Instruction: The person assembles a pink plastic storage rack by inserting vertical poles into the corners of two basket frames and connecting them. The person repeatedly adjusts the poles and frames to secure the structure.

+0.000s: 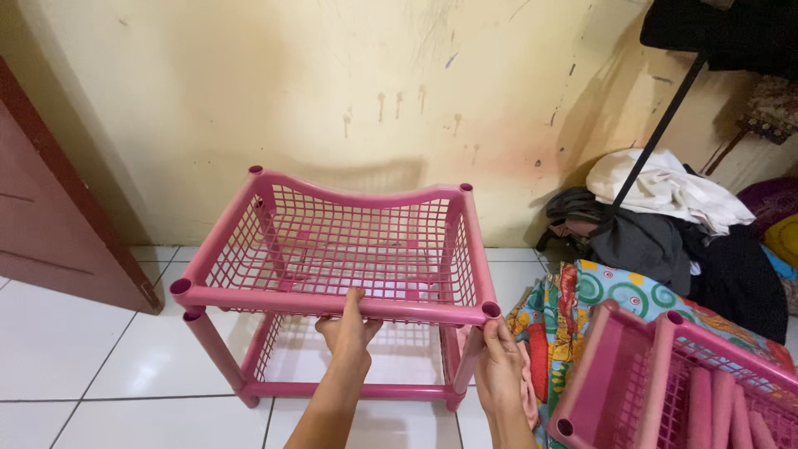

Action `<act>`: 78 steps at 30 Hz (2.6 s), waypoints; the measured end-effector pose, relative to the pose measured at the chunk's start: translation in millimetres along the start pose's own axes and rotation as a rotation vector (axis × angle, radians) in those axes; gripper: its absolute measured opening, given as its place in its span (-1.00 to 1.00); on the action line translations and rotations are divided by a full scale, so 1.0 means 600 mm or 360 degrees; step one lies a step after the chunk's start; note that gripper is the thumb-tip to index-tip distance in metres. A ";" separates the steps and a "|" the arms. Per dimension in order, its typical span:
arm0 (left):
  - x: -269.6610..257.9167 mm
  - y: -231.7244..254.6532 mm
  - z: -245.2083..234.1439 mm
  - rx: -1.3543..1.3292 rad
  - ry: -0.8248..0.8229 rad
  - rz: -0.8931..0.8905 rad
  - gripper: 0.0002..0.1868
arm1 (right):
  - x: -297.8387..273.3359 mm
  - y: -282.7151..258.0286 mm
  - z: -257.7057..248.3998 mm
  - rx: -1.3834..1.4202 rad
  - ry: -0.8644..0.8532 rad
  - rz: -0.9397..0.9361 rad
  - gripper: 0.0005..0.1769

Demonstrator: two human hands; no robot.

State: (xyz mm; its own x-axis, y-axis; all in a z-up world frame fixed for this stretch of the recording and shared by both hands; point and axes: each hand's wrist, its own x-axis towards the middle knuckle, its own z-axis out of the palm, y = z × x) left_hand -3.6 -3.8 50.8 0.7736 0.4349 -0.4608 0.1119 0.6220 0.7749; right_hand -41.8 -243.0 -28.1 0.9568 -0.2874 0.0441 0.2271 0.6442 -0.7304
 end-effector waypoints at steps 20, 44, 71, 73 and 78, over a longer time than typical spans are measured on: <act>-0.034 0.069 0.058 -0.0091 -0.0351 0.0356 -0.07 | 0.007 -0.062 0.021 -0.0164 -0.0061 -0.0125 -0.36; -0.372 -0.175 0.318 0.0523 -0.1127 0.0052 -0.14 | -0.046 -0.614 -0.248 -0.1071 0.0731 -0.0246 -0.52; -0.387 -0.537 0.298 0.0966 -0.1346 -0.0713 -0.16 | -0.226 -0.709 -0.819 -0.2000 0.1069 -0.0172 -0.19; -0.383 -0.511 0.292 0.0980 -0.1324 -0.0686 -0.21 | -0.225 -0.705 -0.821 -0.1982 0.1030 -0.0277 -0.10; -0.388 -0.471 0.275 0.0880 -0.1363 -0.0688 -0.19 | -0.231 -0.704 -0.826 -0.2192 0.1022 -0.0406 0.00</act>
State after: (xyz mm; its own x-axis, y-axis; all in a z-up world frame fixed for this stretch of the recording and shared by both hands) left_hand -112.7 -388.2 10.5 0.7539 -0.4758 -0.4530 0.5747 0.1434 0.8057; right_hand -360.6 -826.6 -63.7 0.6012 -0.7641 0.2340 -0.3165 -0.4965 -0.8083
